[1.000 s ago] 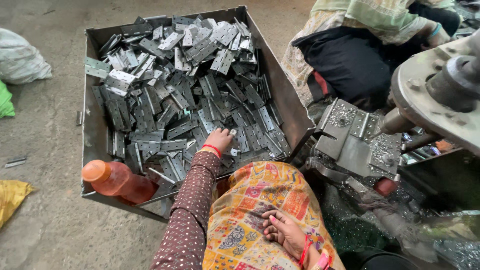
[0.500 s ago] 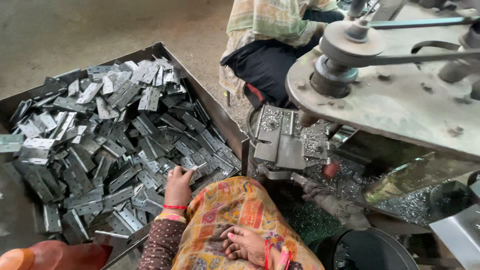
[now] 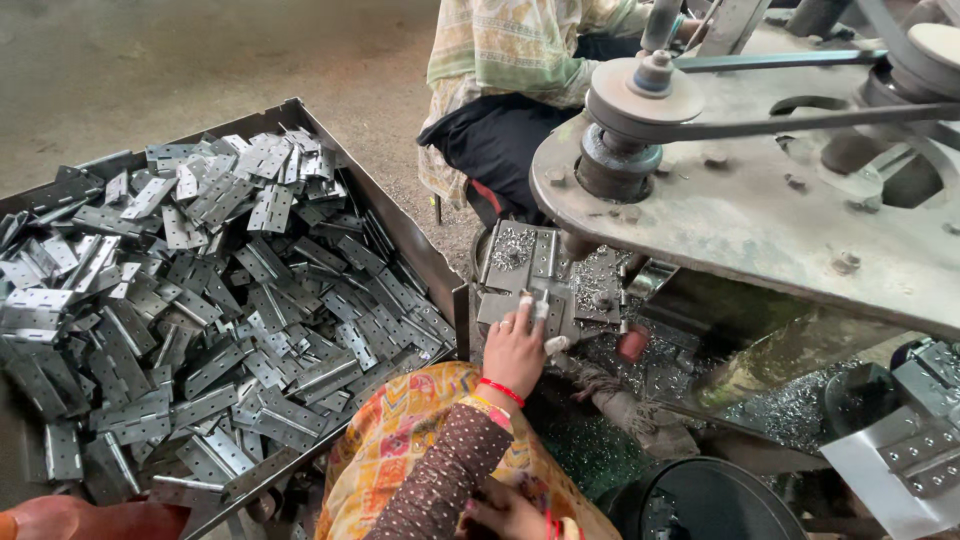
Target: The person picks up metal hinge plates from a metal bin and positions them one by one into an industrial machine press for processing.
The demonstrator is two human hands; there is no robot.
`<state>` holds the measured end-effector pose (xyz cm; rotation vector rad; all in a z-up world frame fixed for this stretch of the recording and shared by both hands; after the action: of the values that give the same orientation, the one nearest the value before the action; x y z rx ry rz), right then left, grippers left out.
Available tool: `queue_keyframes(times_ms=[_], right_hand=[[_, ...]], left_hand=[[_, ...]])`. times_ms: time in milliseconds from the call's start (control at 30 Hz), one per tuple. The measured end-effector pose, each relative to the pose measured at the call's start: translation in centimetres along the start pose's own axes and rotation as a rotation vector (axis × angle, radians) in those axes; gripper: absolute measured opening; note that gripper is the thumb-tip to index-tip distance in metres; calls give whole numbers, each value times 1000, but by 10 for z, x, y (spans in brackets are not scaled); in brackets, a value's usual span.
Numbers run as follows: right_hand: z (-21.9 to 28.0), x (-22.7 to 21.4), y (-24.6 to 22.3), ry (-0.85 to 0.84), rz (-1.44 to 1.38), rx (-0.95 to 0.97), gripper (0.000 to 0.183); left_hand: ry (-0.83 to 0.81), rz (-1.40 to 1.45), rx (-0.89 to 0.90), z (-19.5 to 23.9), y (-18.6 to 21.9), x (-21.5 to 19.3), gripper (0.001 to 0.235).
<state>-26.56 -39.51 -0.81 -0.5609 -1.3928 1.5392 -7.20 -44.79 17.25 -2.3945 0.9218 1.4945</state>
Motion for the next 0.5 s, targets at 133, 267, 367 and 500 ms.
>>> queue_keyframes(times_ms=[133, 267, 367, 500], right_hand=[[37, -18, -89, 114, 1041, -90, 37], [87, -26, -248, 328, 1118, -285, 30], [87, -55, -324, 689, 1376, -383, 34], [41, -137, -284, 838, 1568, 127, 54]], left_hand=[[13, -117, -59, 13, 9, 2, 34], [-82, -74, -87, 0, 9, 23, 26], [-129, -68, -130, -23, -1, 36, 22], [-138, -78, -109, -31, -2, 37, 23]])
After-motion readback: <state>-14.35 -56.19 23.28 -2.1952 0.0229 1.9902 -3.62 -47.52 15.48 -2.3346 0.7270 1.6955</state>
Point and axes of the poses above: each hand's wrist, its own z-axis away from the middle knuckle, its own x-axis out of the palm, y = z × x, the point moved 9 cm from there along -z, towards the middle knuckle, and after that the axes turned 5 degrees about -z, right-handed, at the moved point
